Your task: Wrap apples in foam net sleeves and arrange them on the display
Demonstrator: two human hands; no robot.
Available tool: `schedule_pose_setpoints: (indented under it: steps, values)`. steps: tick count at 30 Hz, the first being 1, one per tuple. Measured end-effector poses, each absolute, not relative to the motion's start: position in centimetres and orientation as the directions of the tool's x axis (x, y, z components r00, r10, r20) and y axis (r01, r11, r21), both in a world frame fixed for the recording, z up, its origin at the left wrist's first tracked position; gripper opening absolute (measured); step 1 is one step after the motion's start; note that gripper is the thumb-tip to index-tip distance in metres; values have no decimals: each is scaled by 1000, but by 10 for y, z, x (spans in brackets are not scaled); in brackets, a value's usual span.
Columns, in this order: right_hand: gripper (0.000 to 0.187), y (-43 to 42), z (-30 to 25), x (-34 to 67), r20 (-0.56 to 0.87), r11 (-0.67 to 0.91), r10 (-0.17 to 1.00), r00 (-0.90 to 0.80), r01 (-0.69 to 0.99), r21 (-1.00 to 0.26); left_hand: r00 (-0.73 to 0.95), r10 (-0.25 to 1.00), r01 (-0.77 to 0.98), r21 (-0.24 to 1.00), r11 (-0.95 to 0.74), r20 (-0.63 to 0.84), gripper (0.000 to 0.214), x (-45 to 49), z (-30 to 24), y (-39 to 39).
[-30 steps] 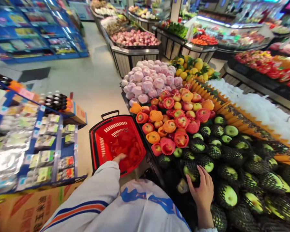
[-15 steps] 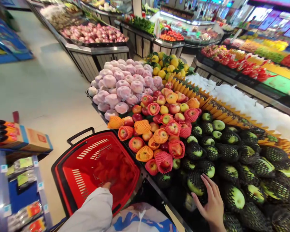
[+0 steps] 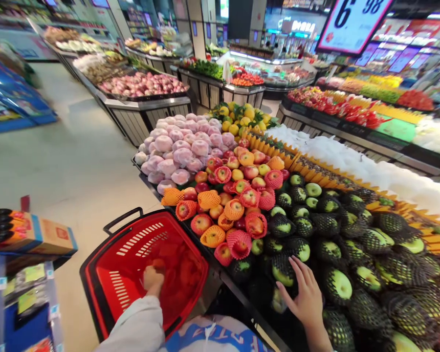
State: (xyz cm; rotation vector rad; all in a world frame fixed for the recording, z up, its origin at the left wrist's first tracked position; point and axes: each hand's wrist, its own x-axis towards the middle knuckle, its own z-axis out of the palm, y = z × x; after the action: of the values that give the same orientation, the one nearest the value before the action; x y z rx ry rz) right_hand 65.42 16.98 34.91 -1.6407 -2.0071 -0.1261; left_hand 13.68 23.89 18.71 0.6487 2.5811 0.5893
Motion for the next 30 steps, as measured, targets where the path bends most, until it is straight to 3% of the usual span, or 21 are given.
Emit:
schedule_pose_setpoints:
  steps: [4,8,12,15,19,22,26,30]
  values:
    - [70,172,346,652,476,249,874,-96,930,-271,-942,314,151,684,714,-119,32,143,223,256]
    - [67,174,342,650,501,258,861,-88,924,-281,-971,230,170,877,449,70,35,163,282,278]
    - [66,175,335,647,521,251,851,-60,919,-304,-931,300,257,957,133,208,31,216,337,296]
    - [67,174,334,646,519,247,854,-24,898,-365,-846,459,273,960,-61,270,33,281,364,300]
    - [75,168,337,649,533,280,845,34,822,-496,-483,847,121,975,-188,223,33,384,378,288]
    - [77,164,329,654,558,319,825,90,742,-590,-59,990,1,992,-129,129,31,448,381,268]
    - [66,163,305,660,576,343,791,206,630,-697,423,901,19,992,-121,102,24,491,388,243]
    - [53,170,299,657,466,269,805,367,474,-838,580,810,119,975,-188,85,24,490,399,237]
